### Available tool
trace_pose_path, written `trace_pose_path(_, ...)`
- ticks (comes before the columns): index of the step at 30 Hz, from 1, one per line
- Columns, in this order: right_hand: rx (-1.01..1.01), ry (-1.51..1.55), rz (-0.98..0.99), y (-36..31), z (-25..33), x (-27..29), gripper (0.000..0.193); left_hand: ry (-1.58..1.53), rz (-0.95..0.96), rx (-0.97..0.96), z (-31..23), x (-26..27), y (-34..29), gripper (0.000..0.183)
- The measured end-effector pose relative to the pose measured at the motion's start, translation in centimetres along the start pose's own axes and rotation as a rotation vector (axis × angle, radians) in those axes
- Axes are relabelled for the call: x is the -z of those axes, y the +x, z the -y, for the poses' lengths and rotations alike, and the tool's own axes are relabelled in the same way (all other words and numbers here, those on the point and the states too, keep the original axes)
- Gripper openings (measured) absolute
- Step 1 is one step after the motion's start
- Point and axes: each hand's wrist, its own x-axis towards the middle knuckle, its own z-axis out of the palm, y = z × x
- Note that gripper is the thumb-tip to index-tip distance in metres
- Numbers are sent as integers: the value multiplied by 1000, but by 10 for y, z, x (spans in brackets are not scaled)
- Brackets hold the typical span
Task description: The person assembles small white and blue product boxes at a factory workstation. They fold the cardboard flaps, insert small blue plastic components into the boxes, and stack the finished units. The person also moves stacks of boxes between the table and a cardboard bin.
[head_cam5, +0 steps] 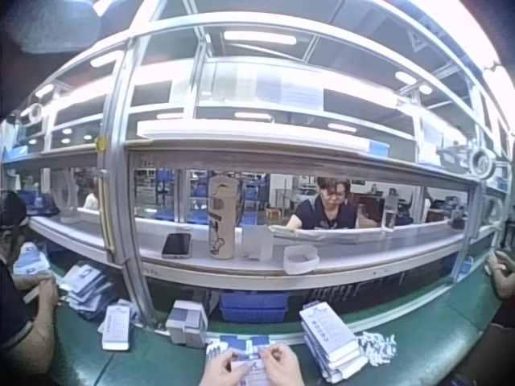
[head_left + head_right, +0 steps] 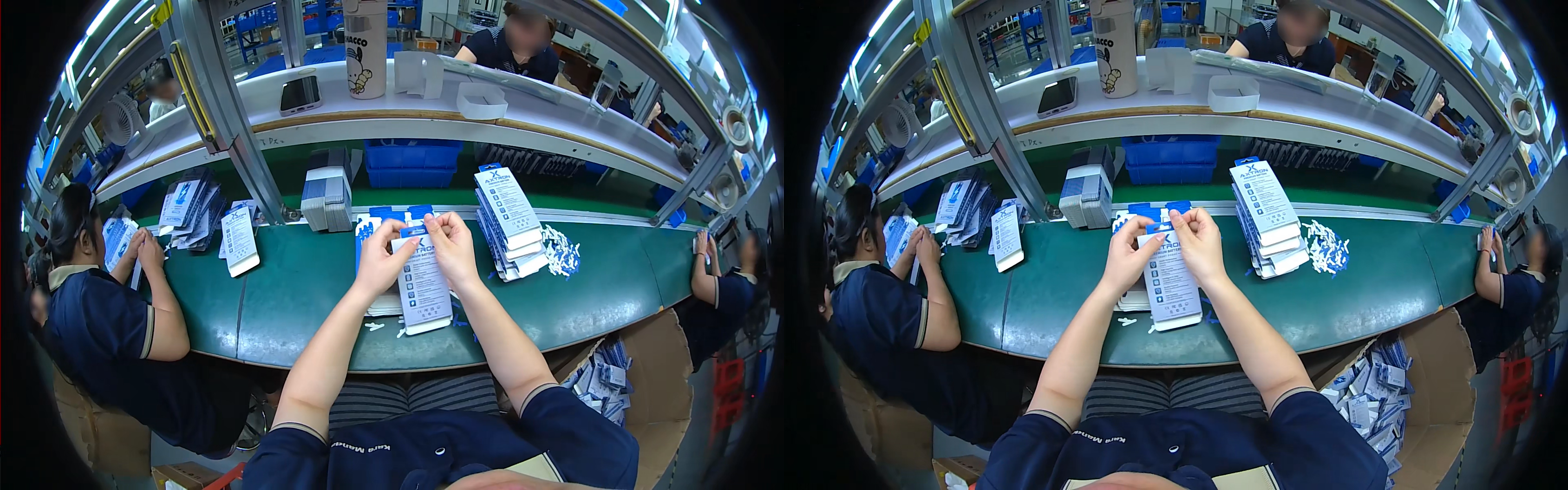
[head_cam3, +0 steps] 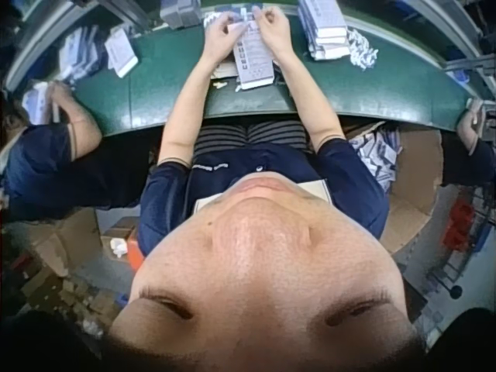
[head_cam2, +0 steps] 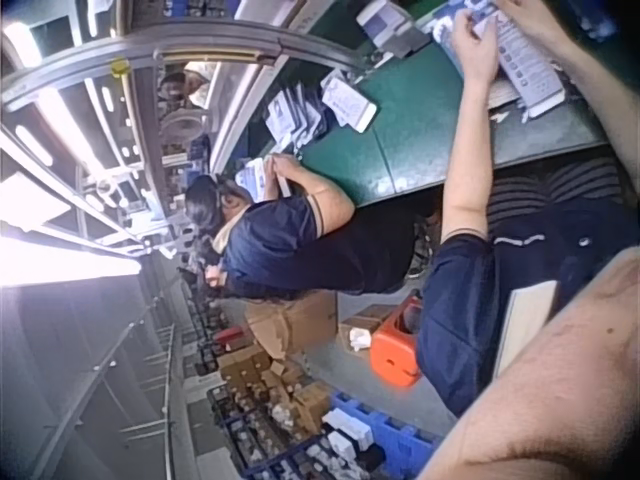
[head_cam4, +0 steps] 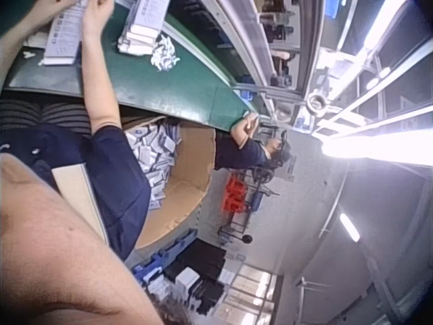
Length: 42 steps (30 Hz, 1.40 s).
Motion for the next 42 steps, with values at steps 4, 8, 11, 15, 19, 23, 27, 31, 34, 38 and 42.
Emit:
trace_pose_path(4,227,-336,-36,2,7,0,39,85,-240,-102,19,16,14,15)
trace_pose_path(8,666,-936,217,-13,33,-7,70,-86,-578,-63,31,43,21,16)
trace_pose_path(11,687,-1077,243,-17,29,-5,74,-153,-589,-9,23,42,21,16)
trace_pose_path(15,809,-1113,76,-6,40,12,63,-330,-535,57,-2,32,16,17)
trace_pose_path(19,889,-1223,-390,5,64,44,61,124,-512,-96,17,42,20,17)
trace_pose_path(23,729,-1353,-494,2,75,76,57,780,-326,-72,13,37,12,25)
trace_pose_path(27,676,-1277,-468,1,82,87,57,956,-266,51,15,33,6,33)
trace_pose_path(31,642,-1242,-452,-2,87,94,57,984,-258,53,13,31,4,49)
trace_pose_path(34,559,-1243,-404,-7,90,100,56,1035,-262,41,14,30,5,57)
trace_pose_path(38,395,-1319,-337,-11,87,108,55,1015,-227,72,22,29,6,70)
trace_pose_path(42,317,-1291,-323,-11,85,106,64,1020,-196,84,24,27,6,76)
